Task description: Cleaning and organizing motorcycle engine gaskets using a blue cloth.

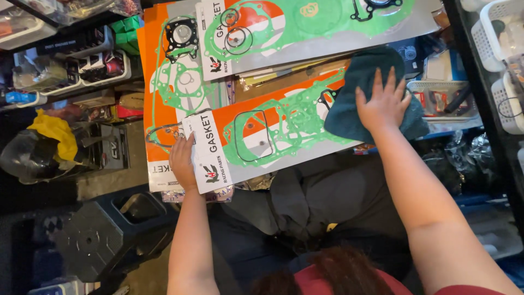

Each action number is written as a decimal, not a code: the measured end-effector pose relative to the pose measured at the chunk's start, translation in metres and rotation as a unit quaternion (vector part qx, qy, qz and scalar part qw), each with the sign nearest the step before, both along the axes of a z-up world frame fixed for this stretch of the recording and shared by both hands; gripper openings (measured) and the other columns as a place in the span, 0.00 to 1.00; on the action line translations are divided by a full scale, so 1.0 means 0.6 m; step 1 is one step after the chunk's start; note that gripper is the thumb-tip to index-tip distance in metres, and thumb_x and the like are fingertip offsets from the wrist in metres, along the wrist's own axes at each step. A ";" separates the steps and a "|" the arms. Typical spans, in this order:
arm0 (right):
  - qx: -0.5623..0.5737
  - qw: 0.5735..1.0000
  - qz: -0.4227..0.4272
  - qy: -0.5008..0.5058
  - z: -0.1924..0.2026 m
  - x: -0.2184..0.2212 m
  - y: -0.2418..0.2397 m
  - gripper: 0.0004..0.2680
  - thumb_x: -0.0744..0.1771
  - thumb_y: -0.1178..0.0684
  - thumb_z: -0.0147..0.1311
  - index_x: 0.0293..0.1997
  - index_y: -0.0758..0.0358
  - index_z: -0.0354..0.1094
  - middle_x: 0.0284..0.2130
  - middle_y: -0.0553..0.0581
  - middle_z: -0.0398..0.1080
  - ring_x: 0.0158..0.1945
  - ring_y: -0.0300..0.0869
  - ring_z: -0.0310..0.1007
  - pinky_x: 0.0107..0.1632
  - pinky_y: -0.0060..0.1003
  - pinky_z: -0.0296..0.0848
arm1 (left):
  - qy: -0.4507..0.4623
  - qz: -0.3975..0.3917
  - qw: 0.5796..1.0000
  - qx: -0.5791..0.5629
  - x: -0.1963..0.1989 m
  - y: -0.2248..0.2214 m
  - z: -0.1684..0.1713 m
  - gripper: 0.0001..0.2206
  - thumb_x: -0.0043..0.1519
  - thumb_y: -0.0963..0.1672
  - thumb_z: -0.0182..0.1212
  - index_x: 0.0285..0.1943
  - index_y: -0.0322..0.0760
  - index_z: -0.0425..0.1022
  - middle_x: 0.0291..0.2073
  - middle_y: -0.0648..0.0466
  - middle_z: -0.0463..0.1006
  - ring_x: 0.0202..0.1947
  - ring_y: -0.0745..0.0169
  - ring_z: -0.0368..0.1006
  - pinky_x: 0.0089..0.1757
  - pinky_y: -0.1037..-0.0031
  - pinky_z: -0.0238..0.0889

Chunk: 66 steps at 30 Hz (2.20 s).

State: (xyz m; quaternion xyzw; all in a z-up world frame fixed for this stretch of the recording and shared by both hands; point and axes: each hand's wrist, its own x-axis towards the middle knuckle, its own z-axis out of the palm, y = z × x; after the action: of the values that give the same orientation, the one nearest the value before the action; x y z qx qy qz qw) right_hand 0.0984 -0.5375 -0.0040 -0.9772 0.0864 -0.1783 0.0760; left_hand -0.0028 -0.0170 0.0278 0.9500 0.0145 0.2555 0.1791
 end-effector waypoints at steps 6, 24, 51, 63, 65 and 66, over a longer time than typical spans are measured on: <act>0.035 0.997 0.051 0.055 0.019 -0.011 0.036 0.28 0.72 0.32 0.43 0.77 0.61 0.53 0.74 0.73 0.49 0.75 0.72 0.40 0.65 0.79 0.41 | 0.018 -0.002 1.000 -0.011 0.002 0.008 -0.007 0.16 0.73 0.43 0.51 0.68 0.53 0.73 0.60 0.53 0.76 0.69 0.54 0.62 0.68 0.60 0.47; 0.013 0.950 0.287 0.123 0.105 -0.099 0.370 0.31 0.67 0.22 0.39 0.73 0.51 0.57 0.73 0.64 0.53 0.77 0.61 0.45 0.71 0.70 0.41 | 0.051 0.003 0.998 -0.023 0.002 0.011 -0.013 0.16 0.72 0.46 0.50 0.69 0.51 0.71 0.61 0.51 0.76 0.70 0.52 0.60 0.69 0.56 0.43; 0.056 0.935 0.327 0.125 0.093 -0.127 0.400 0.26 0.70 0.28 0.40 0.76 0.45 0.50 0.74 0.55 0.50 0.78 0.54 0.43 0.74 0.64 0.40 | 0.047 0.019 0.999 0.004 0.003 0.009 -0.019 0.18 0.74 0.48 0.42 0.72 0.60 0.68 0.60 0.56 0.76 0.71 0.60 0.60 0.69 0.63 0.45; 0.063 0.933 0.325 0.145 0.104 -0.127 0.400 0.26 0.70 0.29 0.39 0.76 0.45 0.50 0.74 0.56 0.51 0.78 0.53 0.42 0.74 0.63 0.39 | 0.037 0.012 0.999 0.006 0.001 0.001 -0.003 0.17 0.74 0.46 0.43 0.71 0.57 0.70 0.59 0.54 0.76 0.70 0.57 0.62 0.69 0.61 0.47; 0.070 0.932 0.327 0.139 0.104 -0.128 0.399 0.25 0.70 0.29 0.39 0.76 0.45 0.51 0.74 0.56 0.51 0.78 0.54 0.43 0.74 0.63 0.39 | 0.038 0.011 0.999 0.006 -0.001 -0.002 0.001 0.18 0.73 0.45 0.44 0.71 0.57 0.70 0.59 0.52 0.76 0.70 0.56 0.61 0.69 0.61 0.46; 0.069 0.932 0.327 0.139 0.104 -0.129 0.400 0.25 0.70 0.29 0.39 0.76 0.45 0.51 0.74 0.56 0.51 0.78 0.54 0.43 0.74 0.63 0.39 | 0.038 0.011 0.999 0.006 0.000 0.000 0.000 0.18 0.73 0.45 0.44 0.71 0.57 0.70 0.59 0.52 0.76 0.70 0.56 0.61 0.69 0.61 0.46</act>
State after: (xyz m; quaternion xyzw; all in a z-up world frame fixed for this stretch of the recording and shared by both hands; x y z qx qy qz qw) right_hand 0.0212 -0.2978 0.0585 -0.9587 -0.2159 0.0000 0.1850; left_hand -0.0028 -0.0172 0.0279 0.9597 0.0305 0.2216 0.1701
